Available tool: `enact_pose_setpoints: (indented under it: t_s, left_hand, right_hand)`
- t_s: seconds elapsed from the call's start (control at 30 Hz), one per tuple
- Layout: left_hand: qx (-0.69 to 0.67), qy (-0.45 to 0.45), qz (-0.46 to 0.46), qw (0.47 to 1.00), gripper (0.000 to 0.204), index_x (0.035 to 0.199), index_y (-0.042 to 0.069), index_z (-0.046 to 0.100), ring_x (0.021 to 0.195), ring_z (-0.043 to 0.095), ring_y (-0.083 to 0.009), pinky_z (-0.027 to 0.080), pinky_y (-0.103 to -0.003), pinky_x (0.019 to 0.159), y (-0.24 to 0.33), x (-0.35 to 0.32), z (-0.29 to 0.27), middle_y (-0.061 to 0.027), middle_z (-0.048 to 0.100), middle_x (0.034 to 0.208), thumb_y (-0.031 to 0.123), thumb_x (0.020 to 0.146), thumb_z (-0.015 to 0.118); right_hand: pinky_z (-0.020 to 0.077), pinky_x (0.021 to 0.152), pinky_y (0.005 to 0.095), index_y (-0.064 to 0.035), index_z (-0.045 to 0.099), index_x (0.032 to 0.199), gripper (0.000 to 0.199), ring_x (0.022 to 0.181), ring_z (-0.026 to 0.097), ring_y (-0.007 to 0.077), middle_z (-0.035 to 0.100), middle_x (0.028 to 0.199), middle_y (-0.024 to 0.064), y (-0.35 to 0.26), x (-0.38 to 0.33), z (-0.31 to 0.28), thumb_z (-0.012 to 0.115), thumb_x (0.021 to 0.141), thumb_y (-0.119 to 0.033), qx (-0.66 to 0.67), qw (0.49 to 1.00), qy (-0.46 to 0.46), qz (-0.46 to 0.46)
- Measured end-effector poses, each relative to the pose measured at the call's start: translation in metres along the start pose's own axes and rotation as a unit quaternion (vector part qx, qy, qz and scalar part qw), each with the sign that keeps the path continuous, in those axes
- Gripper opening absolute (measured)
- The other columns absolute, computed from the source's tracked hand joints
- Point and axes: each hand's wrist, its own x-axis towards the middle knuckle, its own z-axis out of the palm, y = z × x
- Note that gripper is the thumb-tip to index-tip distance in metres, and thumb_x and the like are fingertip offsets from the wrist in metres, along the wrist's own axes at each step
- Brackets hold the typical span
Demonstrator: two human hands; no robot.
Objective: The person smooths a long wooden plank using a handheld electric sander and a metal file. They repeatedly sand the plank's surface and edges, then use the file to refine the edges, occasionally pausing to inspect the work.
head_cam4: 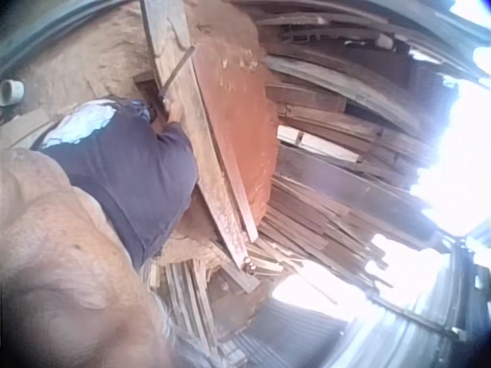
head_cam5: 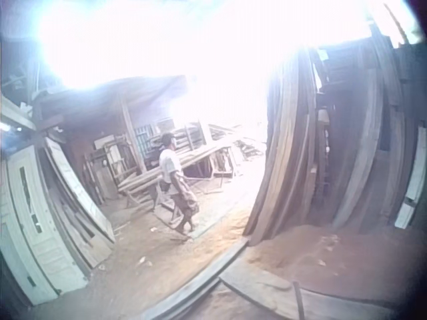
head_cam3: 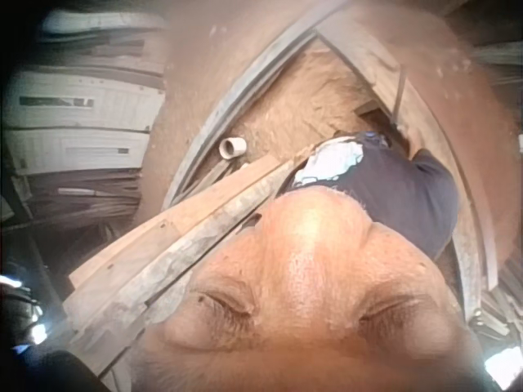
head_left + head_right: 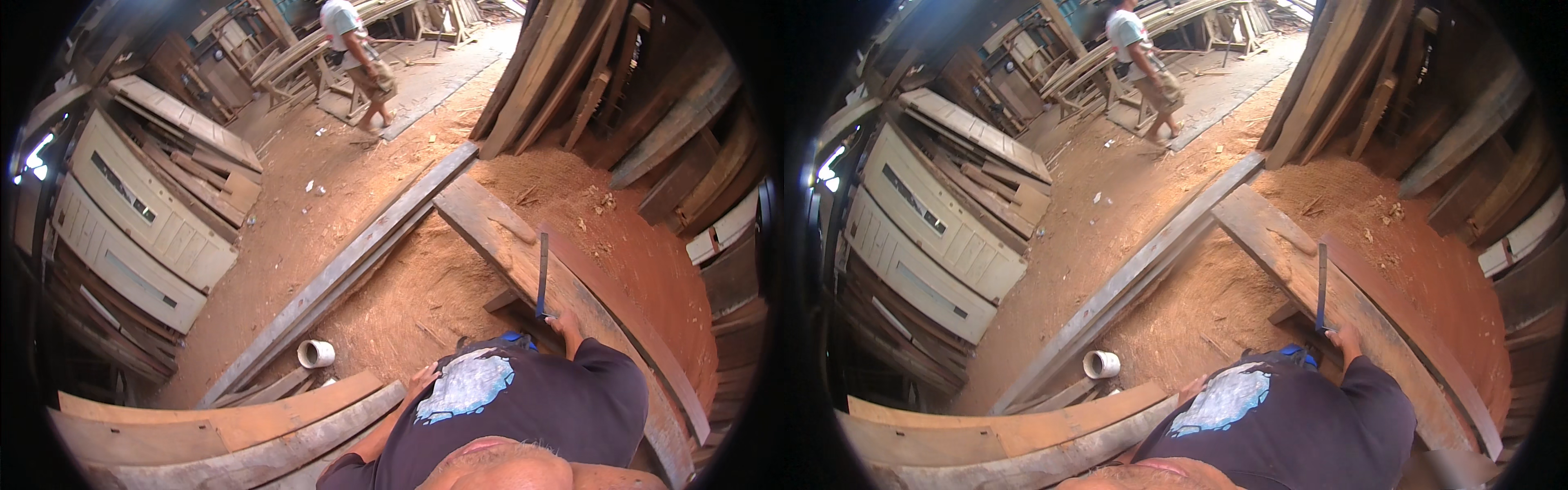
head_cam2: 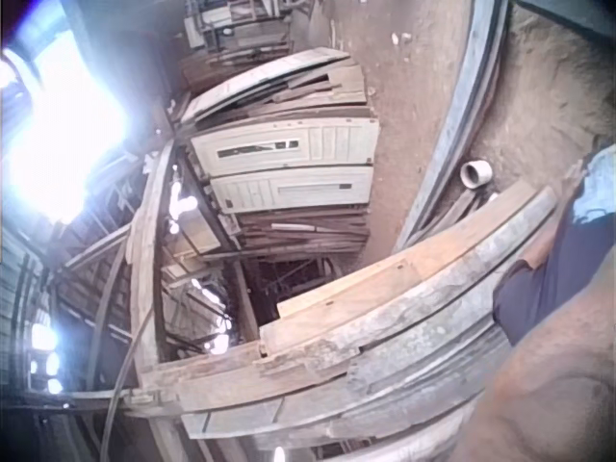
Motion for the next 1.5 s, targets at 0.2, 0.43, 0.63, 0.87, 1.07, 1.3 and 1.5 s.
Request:
enact_pose_setpoints:
  t_s: [0.2,0.43,0.63,0.87,1.07,1.3,1.5]
  left_hand:
    - [0.025,-0.038,0.018,0.999,0.054,0.144,0.006,0.049,0.136,0.044,-0.0416,0.035,-0.048,0.113,0.015,0.007,-0.012,-0.0210,0.041,0.156,0.023,0.093,0.059]
    - [0.051,-0.062,-0.002,0.997,0.056,0.142,0.005,0.047,0.133,0.045,-0.0420,0.036,-0.050,0.112,0.063,0.047,-0.037,-0.0233,0.042,0.154,0.016,0.089,0.064]
    - [0.031,-0.068,0.010,0.997,0.054,0.142,0.007,0.050,0.134,0.045,-0.0403,0.037,-0.048,0.112,0.057,0.067,-0.030,-0.0205,0.041,0.155,0.017,0.090,0.063]
    - [-0.020,-0.084,0.047,0.995,0.051,0.141,0.007,0.052,0.137,0.043,-0.0386,0.036,-0.047,0.113,0.012,0.059,-0.005,-0.0172,0.042,0.156,0.018,0.092,0.061]
    - [-0.031,-0.076,0.046,0.996,0.050,0.142,0.007,0.051,0.135,0.046,-0.0386,0.036,-0.046,0.113,0.011,0.066,-0.004,-0.0189,0.045,0.154,0.017,0.094,0.058]
    - [-0.026,-0.102,0.028,0.994,0.053,0.146,0.006,0.046,0.136,0.044,-0.0405,0.033,-0.048,0.115,0.007,0.067,-0.005,-0.0208,0.042,0.155,0.022,0.096,0.055]
    - [-0.046,-0.108,0.021,0.993,0.055,0.147,0.006,0.044,0.138,0.041,-0.0419,0.032,-0.050,0.116,0.009,0.071,-0.009,-0.0221,0.040,0.156,0.027,0.098,0.054]
  right_hand:
    - [0.0524,0.084,0.0479,0.0062,0.071,0.105,0.056,0.105,0.068,0.0442,0.069,0.106,0.0309,0.034,0.029,0.028,0.076,0.083,-0.045,-0.027,0.999,-0.044,0.001]
    - [0.0521,0.088,0.0465,0.0020,0.073,0.109,0.058,0.108,0.067,0.0412,0.070,0.112,0.0272,0.017,0.015,0.012,0.072,0.085,-0.051,-0.011,0.996,-0.079,0.039]
    - [0.0522,0.088,0.0466,0.0026,0.073,0.107,0.058,0.107,0.067,0.0406,0.071,0.111,0.0249,0.022,0.020,0.012,0.074,0.084,-0.051,-0.047,0.995,-0.076,0.034]
    - [0.0512,0.094,0.0460,0.0020,0.072,0.112,0.061,0.114,0.065,0.0399,0.069,0.118,0.0253,0.019,0.018,0.006,0.073,0.085,-0.053,-0.032,0.996,-0.068,0.046]
    - [0.0507,0.094,0.0470,0.0031,0.070,0.112,0.061,0.113,0.064,0.0415,0.069,0.115,0.0269,0.018,0.012,0.003,0.077,0.082,-0.050,-0.014,0.998,-0.057,0.021]
    - [0.0507,0.094,0.0476,0.0042,0.070,0.111,0.062,0.112,0.064,0.0421,0.069,0.114,0.0275,0.018,0.016,0.004,0.079,0.080,-0.049,-0.018,0.997,-0.061,0.033]
    - [0.0515,0.093,0.0460,0.0053,0.073,0.107,0.063,0.112,0.066,0.0399,0.069,0.113,0.0283,0.029,0.027,0.016,0.076,0.082,-0.052,-0.041,0.996,-0.072,0.041]
